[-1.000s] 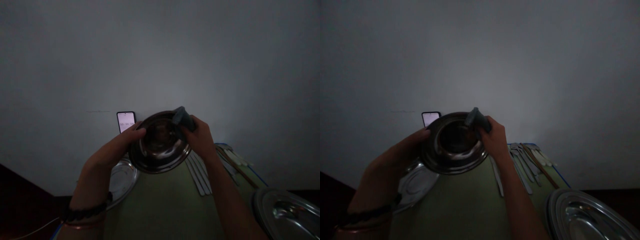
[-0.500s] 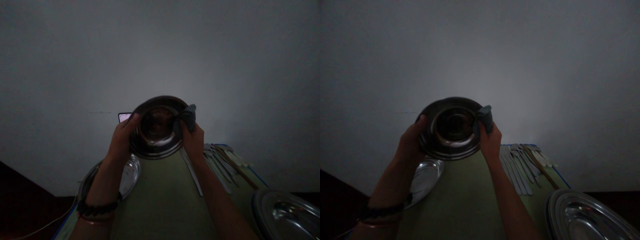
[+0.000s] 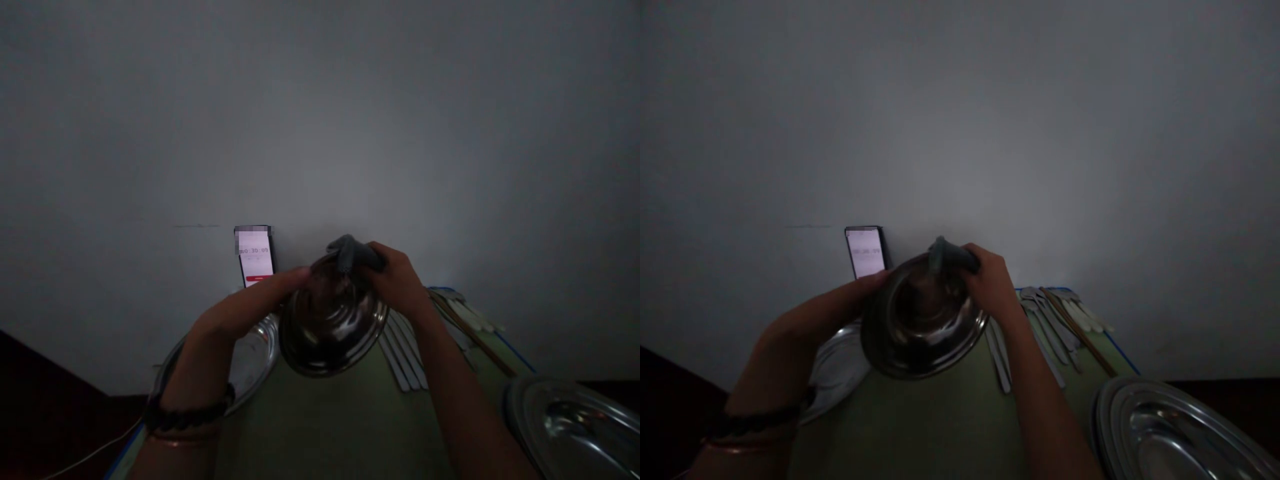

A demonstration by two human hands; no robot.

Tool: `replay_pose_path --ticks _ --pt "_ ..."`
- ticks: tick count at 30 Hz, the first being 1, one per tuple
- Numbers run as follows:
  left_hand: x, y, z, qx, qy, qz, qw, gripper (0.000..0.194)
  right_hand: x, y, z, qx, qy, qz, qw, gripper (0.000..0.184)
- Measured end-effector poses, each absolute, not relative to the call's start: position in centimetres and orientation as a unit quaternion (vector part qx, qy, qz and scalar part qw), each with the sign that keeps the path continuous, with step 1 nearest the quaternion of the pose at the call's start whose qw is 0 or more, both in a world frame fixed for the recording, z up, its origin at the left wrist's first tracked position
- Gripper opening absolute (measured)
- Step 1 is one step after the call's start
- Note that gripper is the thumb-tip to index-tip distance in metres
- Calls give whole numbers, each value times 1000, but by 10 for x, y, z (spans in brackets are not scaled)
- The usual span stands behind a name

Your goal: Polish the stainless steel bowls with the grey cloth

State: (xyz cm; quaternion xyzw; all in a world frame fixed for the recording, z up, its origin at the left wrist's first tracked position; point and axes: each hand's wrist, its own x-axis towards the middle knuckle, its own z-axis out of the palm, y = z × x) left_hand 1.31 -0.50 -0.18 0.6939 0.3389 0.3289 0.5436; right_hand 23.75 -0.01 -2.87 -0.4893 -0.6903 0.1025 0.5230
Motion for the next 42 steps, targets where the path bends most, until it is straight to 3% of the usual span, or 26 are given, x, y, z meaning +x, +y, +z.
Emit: replay_pose_path --ticks 4,9,12,15,17,19,21,25,29,32,36,42 --pt "18 -11 3 730 349 318 495 32 232 -15 -14 -476 -707 41 522 19" --pt "22 -4 -1 643 305 459 533 39 233 -5 -22 -500 -572 66 647 28" --pt "34 1 -10 590 295 588 469 44 214 5 -37 -483 -461 179 723 38" --pt "54 0 -17 555 322 684 346 39 182 10 -51 -431 -397 351 730 41" --pt "63 -2 -18 560 322 686 335 45 169 12 -56 -376 -372 457 715 41" --pt "64 -4 -14 590 311 654 358 51 171 15 -59 -353 -354 491 713 37" --pt "58 -6 -6 602 285 634 393 54 187 19 -58 -369 -357 458 726 33" --pt "34 -11 9 551 261 624 489 65 223 18 -49 -463 -465 265 706 29" --pt "21 -10 7 649 332 455 512 52 229 3 -35 -507 -589 106 620 21" --pt "20 -5 -1 691 361 410 474 39 223 -4 -31 -517 -586 60 621 20" --pt "26 2 -6 622 370 518 455 31 216 1 -41 -514 -524 80 675 28" --pt "58 4 -10 497 283 671 472 41 194 18 -75 -484 -397 352 696 45"
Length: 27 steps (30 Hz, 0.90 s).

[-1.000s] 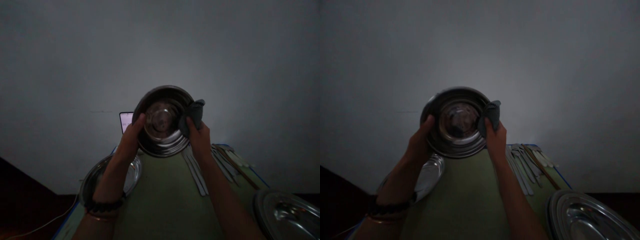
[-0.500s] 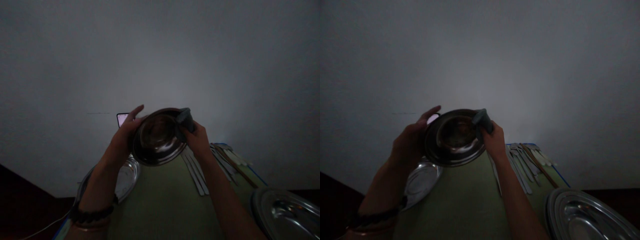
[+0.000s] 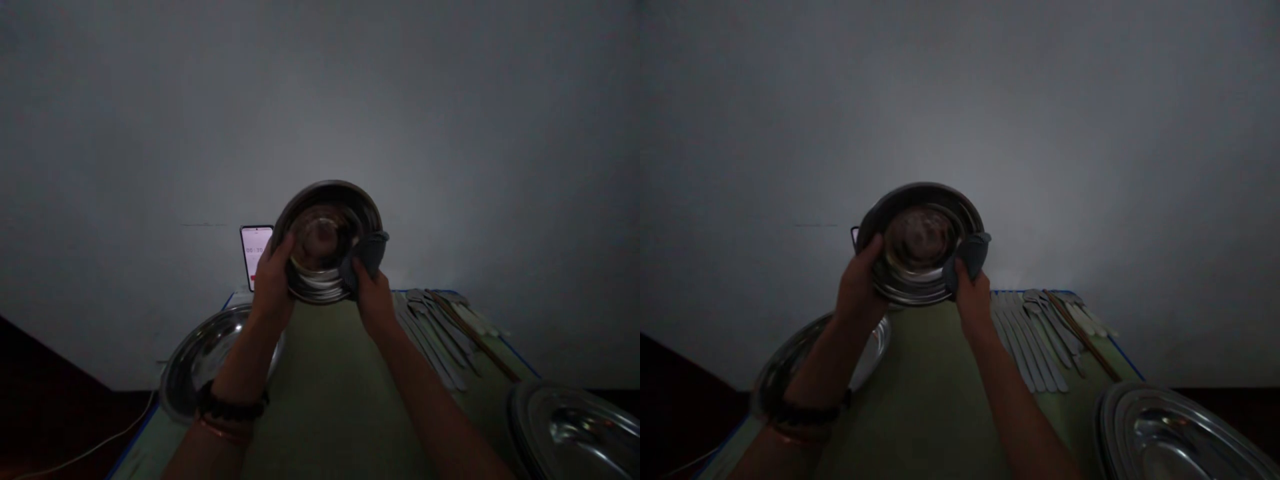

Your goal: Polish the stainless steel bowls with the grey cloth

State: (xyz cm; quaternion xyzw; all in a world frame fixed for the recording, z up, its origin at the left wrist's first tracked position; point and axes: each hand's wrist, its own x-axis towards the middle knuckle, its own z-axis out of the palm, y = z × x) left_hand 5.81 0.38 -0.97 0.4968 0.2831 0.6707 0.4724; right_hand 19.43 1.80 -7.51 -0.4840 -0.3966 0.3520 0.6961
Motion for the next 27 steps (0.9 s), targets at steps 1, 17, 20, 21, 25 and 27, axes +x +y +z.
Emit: replay_pose_path --ticks 1,17,20,21,25,27 --pt "62 3 -10 500 272 670 476 45 193 20 -79 -471 -387 383 695 45" --pt "18 -6 -3 708 346 356 502 34 240 -15 -27 -516 -644 62 562 21" --pt "16 2 -9 656 355 421 515 39 232 -9 -34 -539 -572 70 615 31" --pt "17 6 -11 637 361 452 510 41 228 -5 -38 -547 -539 86 635 35" --pt "33 16 -19 538 335 621 461 43 209 7 -56 -537 -470 216 666 46" --pt "45 17 -20 506 309 652 473 44 200 11 -65 -522 -465 276 659 46"
